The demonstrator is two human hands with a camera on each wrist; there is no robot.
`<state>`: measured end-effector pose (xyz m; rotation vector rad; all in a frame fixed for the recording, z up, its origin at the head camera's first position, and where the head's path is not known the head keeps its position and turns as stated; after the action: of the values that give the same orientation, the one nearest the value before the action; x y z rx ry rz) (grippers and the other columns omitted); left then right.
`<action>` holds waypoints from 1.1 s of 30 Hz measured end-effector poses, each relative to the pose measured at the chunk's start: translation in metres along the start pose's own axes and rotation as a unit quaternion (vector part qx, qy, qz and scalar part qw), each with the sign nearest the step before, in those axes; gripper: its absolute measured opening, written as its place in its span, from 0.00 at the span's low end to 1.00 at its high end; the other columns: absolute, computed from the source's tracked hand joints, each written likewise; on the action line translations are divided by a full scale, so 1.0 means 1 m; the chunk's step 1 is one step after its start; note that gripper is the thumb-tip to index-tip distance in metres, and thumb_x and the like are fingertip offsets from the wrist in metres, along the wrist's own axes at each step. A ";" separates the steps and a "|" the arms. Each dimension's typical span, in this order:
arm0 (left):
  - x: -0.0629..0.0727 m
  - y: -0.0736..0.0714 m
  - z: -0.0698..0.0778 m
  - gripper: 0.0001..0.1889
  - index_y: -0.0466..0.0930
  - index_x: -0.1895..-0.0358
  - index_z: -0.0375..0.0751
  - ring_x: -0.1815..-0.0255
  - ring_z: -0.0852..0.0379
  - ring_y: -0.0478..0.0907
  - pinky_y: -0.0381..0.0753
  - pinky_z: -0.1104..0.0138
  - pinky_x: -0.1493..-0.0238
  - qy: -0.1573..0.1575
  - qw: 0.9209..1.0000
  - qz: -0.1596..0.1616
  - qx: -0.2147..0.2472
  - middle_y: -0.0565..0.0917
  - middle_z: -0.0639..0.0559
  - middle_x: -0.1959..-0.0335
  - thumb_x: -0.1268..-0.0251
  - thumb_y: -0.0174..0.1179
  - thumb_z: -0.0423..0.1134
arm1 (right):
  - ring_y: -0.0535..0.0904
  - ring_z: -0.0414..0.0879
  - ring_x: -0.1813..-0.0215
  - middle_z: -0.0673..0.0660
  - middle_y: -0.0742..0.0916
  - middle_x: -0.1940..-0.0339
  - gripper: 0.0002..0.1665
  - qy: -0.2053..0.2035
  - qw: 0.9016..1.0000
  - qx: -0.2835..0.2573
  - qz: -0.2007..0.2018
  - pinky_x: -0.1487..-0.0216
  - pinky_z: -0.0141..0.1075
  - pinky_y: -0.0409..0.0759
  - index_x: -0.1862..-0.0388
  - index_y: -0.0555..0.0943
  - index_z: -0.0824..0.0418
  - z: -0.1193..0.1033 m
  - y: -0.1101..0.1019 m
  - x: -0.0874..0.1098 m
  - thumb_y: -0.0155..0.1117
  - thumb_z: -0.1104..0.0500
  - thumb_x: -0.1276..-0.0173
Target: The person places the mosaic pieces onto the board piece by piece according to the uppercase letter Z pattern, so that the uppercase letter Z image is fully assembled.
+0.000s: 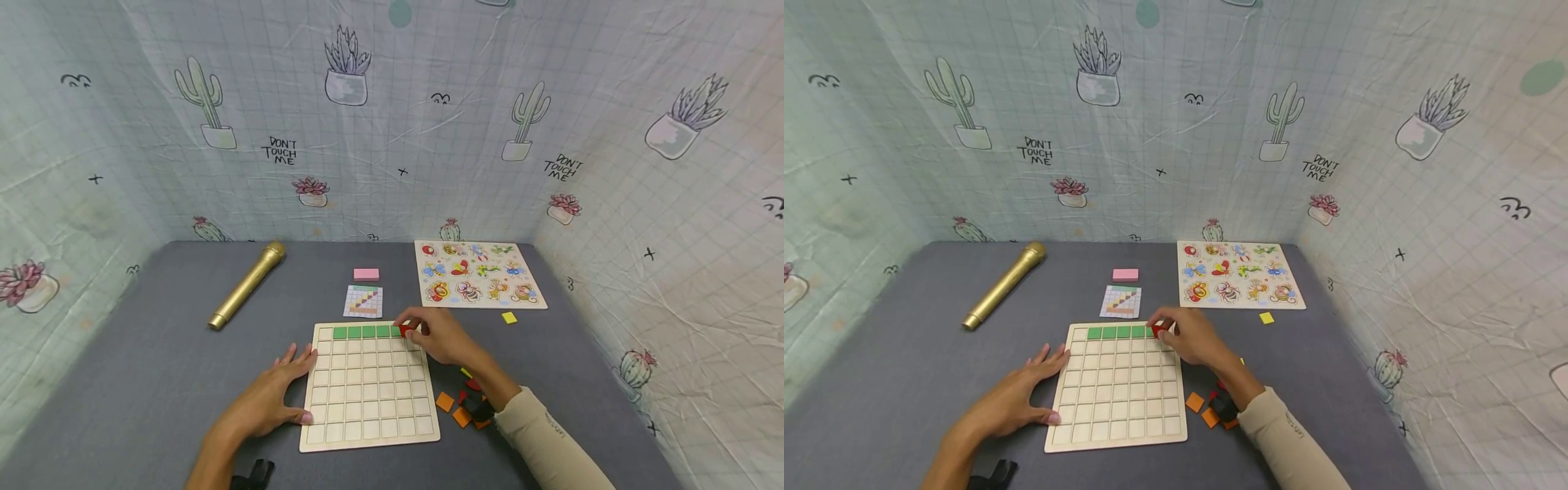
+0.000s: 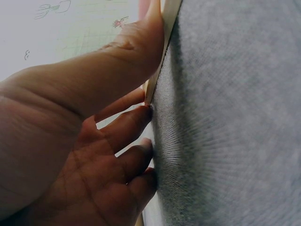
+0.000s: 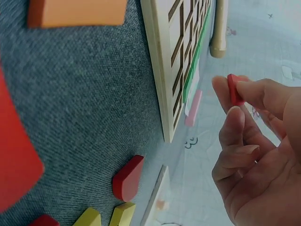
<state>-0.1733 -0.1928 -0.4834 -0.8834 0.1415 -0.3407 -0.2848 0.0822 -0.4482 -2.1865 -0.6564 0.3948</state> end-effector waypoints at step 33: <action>0.000 -0.001 0.000 0.59 0.64 0.18 0.37 0.13 0.28 0.48 0.53 0.31 0.17 -0.004 1.000 -0.003 0.001 0.61 0.40 0.15 0.58 0.84 0.45 | 0.77 0.43 0.72 0.47 0.83 0.78 0.09 0.145 0.989 0.035 0.015 0.72 0.36 0.72 0.71 0.87 0.51 0.017 0.019 -0.019 0.79 0.55 0.32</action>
<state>-0.1738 -0.1934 -0.4830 -0.8840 0.1307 -0.3434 -0.3017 0.0713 -0.4727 -2.1329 -0.4425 0.1083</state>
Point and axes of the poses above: each hand's wrist, its own x-axis away from the middle knuckle, its own y-axis out of the palm, z = x × y, the point moved 8 cm from there along -x, towards the middle knuckle
